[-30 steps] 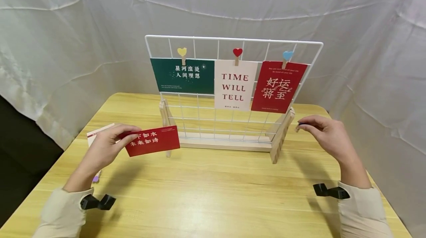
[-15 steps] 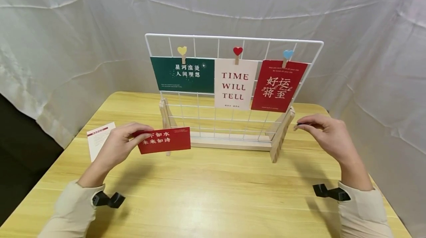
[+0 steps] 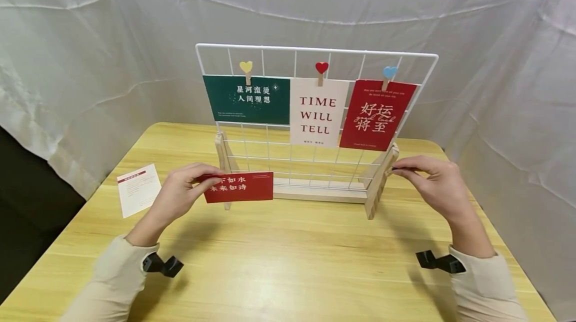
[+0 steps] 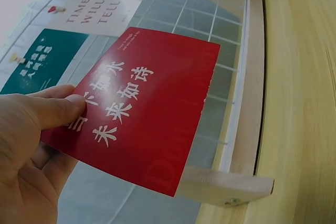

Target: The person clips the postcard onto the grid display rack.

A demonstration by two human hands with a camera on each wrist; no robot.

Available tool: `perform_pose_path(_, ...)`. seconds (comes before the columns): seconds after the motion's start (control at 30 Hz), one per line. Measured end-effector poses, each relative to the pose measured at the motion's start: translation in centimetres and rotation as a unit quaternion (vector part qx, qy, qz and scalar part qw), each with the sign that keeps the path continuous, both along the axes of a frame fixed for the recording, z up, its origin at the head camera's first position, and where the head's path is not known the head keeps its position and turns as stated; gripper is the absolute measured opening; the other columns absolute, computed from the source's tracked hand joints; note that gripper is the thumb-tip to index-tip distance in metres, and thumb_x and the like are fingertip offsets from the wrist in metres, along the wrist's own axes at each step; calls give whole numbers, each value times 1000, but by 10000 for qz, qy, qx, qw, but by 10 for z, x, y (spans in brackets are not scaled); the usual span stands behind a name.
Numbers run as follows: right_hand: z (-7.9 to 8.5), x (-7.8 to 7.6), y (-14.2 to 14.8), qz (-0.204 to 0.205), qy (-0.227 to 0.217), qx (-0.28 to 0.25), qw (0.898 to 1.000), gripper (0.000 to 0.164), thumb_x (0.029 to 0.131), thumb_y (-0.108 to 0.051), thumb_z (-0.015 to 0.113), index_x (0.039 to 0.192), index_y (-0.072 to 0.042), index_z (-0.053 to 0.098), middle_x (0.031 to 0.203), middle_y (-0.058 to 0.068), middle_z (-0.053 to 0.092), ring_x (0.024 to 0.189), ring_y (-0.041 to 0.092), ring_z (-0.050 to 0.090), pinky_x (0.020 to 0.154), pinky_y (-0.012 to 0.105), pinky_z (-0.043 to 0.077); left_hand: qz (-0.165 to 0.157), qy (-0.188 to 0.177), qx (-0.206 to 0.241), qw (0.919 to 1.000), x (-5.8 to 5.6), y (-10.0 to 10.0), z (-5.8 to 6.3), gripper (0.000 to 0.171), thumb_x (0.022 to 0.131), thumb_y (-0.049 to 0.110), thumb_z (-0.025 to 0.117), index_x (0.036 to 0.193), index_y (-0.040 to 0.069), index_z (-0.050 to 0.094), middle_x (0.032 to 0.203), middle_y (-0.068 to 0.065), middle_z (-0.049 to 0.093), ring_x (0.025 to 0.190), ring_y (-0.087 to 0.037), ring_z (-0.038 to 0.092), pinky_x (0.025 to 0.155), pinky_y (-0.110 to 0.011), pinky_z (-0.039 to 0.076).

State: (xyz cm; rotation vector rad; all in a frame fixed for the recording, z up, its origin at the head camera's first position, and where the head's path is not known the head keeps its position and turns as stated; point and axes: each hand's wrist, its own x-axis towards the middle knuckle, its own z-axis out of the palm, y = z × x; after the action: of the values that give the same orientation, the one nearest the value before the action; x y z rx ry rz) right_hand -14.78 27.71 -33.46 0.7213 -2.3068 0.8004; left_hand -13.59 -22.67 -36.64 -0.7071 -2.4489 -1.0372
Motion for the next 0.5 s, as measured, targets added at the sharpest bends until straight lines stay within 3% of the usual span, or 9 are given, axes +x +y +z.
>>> perform_pose_path(0.5,-3,2,-15,266,118,-398,9988,31,70,18,78,90,-5,79,88,8,74,90,-9,62,77,9,48,-453,54,105,9989,-15,28,-2,25,83,0,75,105,14,75,101,1,71,83,-12,64,71,-29,57)
